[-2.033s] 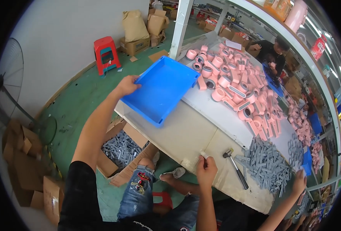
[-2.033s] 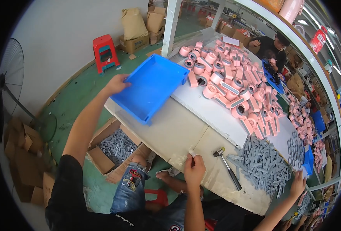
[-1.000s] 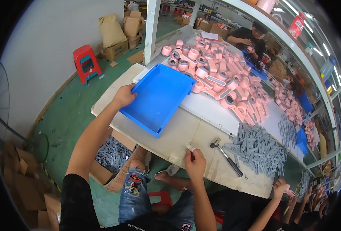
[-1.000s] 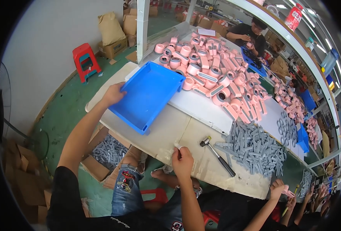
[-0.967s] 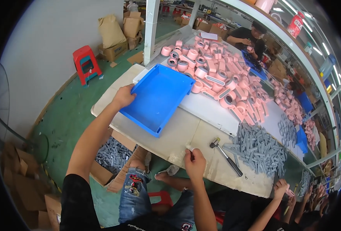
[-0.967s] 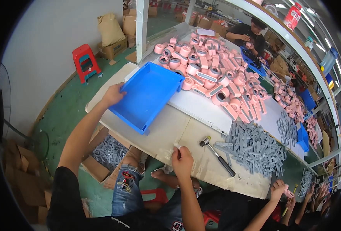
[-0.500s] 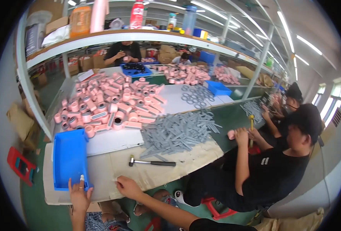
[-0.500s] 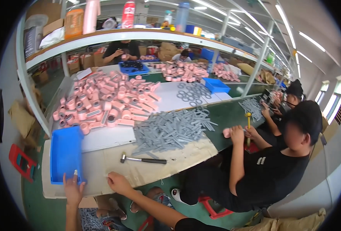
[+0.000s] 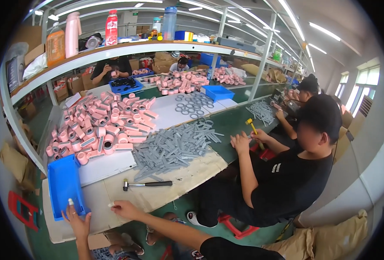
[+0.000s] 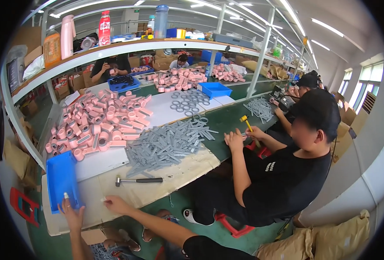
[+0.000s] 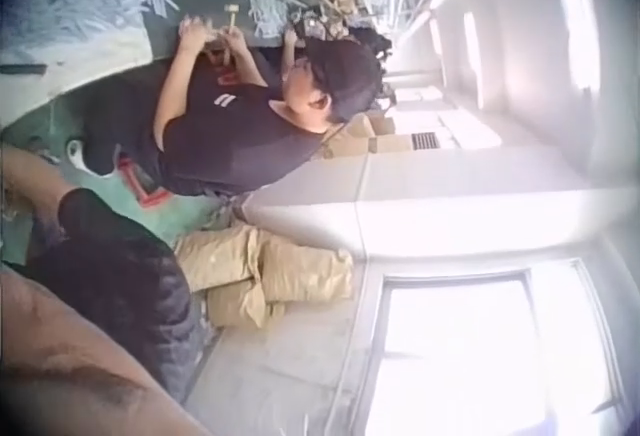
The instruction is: The person assembles small metal components with plastic parts by hand, taking them from blue bins and a cardboard box at a factory workstation. A hammer is used to join the parts together.
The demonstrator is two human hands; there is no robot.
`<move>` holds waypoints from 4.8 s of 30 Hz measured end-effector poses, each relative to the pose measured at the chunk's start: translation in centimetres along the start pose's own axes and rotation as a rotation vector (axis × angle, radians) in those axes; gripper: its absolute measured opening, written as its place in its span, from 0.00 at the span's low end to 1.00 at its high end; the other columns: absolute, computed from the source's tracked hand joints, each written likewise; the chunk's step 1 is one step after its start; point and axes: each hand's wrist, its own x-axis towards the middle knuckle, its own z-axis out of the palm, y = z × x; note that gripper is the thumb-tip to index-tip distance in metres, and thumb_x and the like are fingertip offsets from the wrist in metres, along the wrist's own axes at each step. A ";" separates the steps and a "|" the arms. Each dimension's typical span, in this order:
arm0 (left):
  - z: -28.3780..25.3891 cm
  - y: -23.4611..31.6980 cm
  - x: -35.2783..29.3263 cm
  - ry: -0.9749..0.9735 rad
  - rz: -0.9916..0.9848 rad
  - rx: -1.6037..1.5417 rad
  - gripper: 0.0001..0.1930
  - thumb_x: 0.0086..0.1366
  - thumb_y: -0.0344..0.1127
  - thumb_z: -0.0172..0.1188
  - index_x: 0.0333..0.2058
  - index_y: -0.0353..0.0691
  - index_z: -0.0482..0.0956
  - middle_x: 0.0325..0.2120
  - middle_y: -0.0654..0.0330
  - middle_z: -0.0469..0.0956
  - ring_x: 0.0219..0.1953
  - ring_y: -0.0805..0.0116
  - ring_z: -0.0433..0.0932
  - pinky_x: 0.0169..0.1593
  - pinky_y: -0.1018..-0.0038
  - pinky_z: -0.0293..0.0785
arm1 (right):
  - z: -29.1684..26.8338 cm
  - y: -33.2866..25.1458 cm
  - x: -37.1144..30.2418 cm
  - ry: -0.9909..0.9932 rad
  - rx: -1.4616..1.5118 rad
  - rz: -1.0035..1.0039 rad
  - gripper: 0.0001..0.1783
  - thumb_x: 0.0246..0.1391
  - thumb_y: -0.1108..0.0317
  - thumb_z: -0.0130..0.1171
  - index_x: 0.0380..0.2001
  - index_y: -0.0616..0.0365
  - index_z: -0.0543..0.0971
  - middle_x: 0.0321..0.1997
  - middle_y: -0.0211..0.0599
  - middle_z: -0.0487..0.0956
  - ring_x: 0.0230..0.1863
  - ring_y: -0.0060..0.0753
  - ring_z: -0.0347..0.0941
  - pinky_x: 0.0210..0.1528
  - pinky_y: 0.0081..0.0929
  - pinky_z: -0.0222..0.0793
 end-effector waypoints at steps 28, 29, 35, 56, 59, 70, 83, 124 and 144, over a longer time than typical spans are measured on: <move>17.6 8.4 24.8 0.440 0.272 0.002 0.31 0.73 0.41 0.49 0.70 0.41 0.50 0.72 0.46 0.40 0.73 0.44 0.36 0.72 0.47 0.31 | -66.2 3.6 6.3 0.654 -0.770 0.837 0.48 0.43 0.59 0.59 0.68 0.62 0.57 0.74 0.63 0.47 0.73 0.61 0.50 0.71 0.42 0.54; 17.2 9.9 24.9 0.454 0.291 0.004 0.33 0.73 0.40 0.47 0.71 0.44 0.44 0.72 0.45 0.37 0.73 0.40 0.35 0.71 0.46 0.29 | -67.2 3.9 5.9 0.683 -0.773 0.831 0.48 0.43 0.59 0.60 0.68 0.62 0.57 0.74 0.63 0.47 0.73 0.61 0.50 0.71 0.42 0.54; 16.6 9.5 22.2 0.310 0.322 0.140 0.35 0.69 0.38 0.50 0.71 0.44 0.45 0.73 0.46 0.36 0.73 0.41 0.33 0.71 0.45 0.30 | -68.0 6.0 4.0 0.693 -0.864 0.863 0.48 0.44 0.58 0.60 0.68 0.64 0.58 0.73 0.63 0.51 0.72 0.61 0.52 0.71 0.42 0.55; 16.3 11.2 22.7 0.321 0.302 0.101 0.34 0.70 0.45 0.50 0.69 0.40 0.51 0.73 0.51 0.41 0.74 0.46 0.37 0.72 0.51 0.31 | -64.1 4.0 2.2 0.772 -0.836 0.741 0.28 0.45 0.62 0.59 0.49 0.67 0.78 0.58 0.59 0.74 0.61 0.55 0.69 0.64 0.40 0.64; 16.1 11.3 22.7 0.313 0.309 0.104 0.33 0.71 0.46 0.49 0.69 0.40 0.52 0.73 0.51 0.42 0.74 0.47 0.37 0.72 0.50 0.31 | -62.5 3.2 1.6 0.733 -1.555 0.462 0.28 0.48 0.63 0.63 0.53 0.63 0.74 0.64 0.52 0.69 0.66 0.52 0.63 0.67 0.40 0.58; 16.1 11.7 22.7 0.308 0.277 0.128 0.34 0.70 0.45 0.50 0.68 0.36 0.52 0.72 0.49 0.42 0.74 0.47 0.38 0.72 0.50 0.32 | -63.3 -2.3 4.1 0.706 -2.078 0.343 0.53 0.36 0.50 0.76 0.61 0.63 0.62 0.76 0.52 0.45 0.76 0.51 0.42 0.75 0.41 0.43; 16.3 12.6 22.8 0.351 0.293 0.077 0.34 0.71 0.45 0.50 0.70 0.40 0.49 0.73 0.52 0.42 0.74 0.48 0.38 0.72 0.51 0.31 | -59.1 -10.6 -0.1 0.828 -1.387 0.194 0.37 0.36 0.50 0.76 0.45 0.61 0.74 0.44 0.52 0.80 0.48 0.52 0.77 0.47 0.44 0.70; 1.4 0.3 0.8 0.020 0.035 -0.090 0.16 0.74 0.34 0.43 0.53 0.28 0.70 0.45 0.47 0.72 0.49 0.49 0.66 0.62 0.56 0.54 | -0.6 -6.0 1.7 -0.124 -0.963 -0.512 0.12 0.45 0.66 0.56 0.35 0.58 0.75 0.35 0.35 0.77 0.39 0.36 0.74 0.35 0.30 0.71; 1.8 -3.2 -0.3 0.057 0.188 0.065 0.36 0.59 0.51 0.64 0.56 0.29 0.66 0.51 0.47 0.70 0.59 0.48 0.65 0.70 0.49 0.43 | 0.0 -8.3 -0.4 0.372 -1.031 -0.622 0.20 0.48 0.65 0.54 0.43 0.65 0.77 0.51 0.53 0.76 0.58 0.48 0.71 0.59 0.43 0.67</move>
